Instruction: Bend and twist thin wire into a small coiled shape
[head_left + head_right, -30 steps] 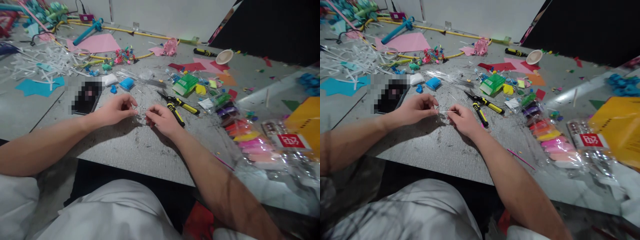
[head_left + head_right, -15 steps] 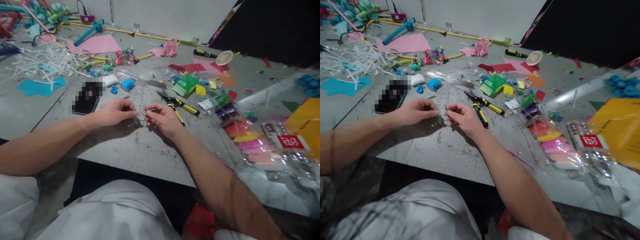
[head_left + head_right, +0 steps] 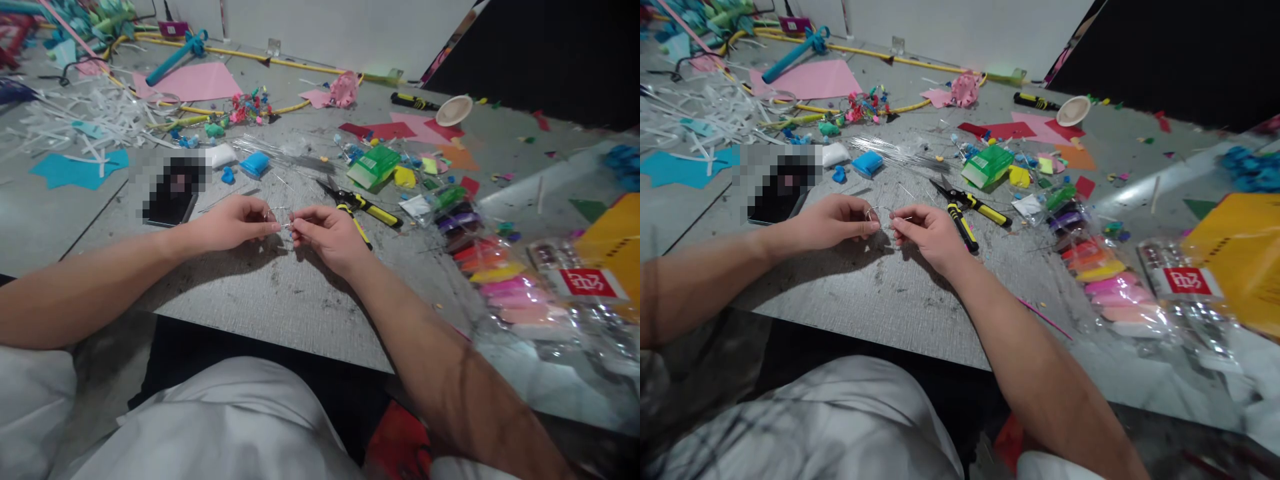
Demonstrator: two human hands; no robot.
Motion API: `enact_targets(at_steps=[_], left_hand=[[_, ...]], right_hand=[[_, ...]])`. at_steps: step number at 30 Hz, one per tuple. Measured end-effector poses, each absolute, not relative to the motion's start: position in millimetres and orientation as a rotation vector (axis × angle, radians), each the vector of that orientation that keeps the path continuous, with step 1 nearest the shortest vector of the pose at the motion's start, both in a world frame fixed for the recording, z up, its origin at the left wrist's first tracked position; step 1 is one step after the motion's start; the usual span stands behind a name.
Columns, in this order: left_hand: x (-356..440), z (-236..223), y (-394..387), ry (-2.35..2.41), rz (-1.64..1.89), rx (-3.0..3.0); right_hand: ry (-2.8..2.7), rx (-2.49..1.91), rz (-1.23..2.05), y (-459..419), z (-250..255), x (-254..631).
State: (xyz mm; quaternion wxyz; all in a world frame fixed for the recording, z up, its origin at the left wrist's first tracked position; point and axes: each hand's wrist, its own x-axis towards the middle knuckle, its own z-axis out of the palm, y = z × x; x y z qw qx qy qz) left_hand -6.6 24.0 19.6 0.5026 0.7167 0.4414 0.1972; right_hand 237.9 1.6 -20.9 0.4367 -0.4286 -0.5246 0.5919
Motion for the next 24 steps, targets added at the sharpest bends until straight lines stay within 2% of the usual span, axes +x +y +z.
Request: enact_targets(at_steps=[9,24], left_hand=[[-5.7,12.8,26.4,0.965,0.619,1.57],[-8.4,9.2,30.2,0.846,0.592,1.539]], right_hand=[[-1.206,-1.003,1.549,-1.5,-15.3,235.4],[-1.196,-0.921,1.603,1.8,-22.8,238.0]])
